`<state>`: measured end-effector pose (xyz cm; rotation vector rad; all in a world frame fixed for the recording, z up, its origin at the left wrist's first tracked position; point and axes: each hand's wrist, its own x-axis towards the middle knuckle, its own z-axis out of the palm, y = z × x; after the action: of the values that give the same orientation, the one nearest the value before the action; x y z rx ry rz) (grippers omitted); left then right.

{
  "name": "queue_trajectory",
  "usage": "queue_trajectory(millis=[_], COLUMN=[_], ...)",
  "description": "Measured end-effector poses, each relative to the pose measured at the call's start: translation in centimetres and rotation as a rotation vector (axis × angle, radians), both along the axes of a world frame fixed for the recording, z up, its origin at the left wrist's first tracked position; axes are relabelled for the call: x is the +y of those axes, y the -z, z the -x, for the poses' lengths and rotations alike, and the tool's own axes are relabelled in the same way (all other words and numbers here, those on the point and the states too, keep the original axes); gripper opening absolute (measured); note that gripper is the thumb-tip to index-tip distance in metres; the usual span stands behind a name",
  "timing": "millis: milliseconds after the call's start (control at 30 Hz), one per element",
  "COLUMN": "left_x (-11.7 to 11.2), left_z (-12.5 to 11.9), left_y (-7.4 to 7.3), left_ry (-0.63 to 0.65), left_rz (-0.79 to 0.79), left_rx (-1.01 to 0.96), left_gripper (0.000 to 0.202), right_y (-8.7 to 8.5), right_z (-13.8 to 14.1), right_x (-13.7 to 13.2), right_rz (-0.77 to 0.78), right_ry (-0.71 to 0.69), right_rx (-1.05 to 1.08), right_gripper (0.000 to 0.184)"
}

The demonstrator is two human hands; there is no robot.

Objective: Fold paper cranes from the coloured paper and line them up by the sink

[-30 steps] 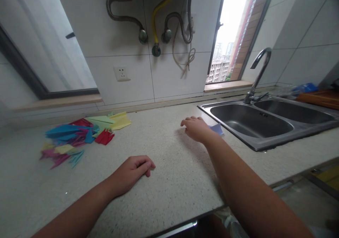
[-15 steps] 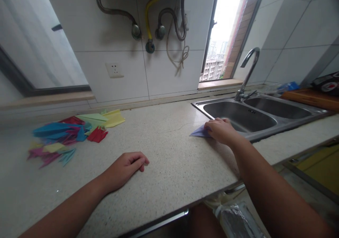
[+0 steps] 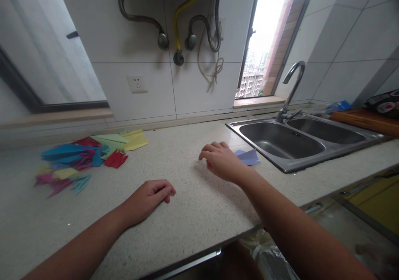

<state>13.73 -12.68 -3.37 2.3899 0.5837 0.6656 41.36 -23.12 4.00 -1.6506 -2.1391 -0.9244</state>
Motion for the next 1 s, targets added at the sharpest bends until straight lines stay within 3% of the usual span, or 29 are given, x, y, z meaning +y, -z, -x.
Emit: queue_trajectory(millis=[167,300,467,533,800,1000], left_x=[0.3,0.5,0.1,0.1,1.0,0.5], left_z=[0.0,0.1,0.1,0.2,0.5,0.7], left_y=[0.2,0.2,-0.3,-0.5,-0.5,-0.8], left_ry=[0.008,0.015,0.034,0.044,0.068,0.052], left_rz=[0.035,0.068,0.11,0.118,0.203,0.141], left_rx=[-0.033,-0.068,-0.086,-0.095,-0.1,-0.093], left_gripper=[0.043,0.039,0.036,0.036,0.035,0.032], right_y=[-1.8,-1.8,1.7,2.7,2.4,2.6], right_z=[8.1,10.8,9.6,8.7,7.4,7.3], right_x=[3.8,7.1,10.7,11.4,11.1,11.4], right_rz=[0.189,0.249,0.197,0.168,0.185,0.205], right_ry=[-0.233,-0.344,-0.442,-0.463,-0.491,-0.493], right_rx=[-0.082,-0.074,0.143,0.092,0.095,0.061], right_gripper=[0.029,0.03,0.026,0.024,0.024,0.023])
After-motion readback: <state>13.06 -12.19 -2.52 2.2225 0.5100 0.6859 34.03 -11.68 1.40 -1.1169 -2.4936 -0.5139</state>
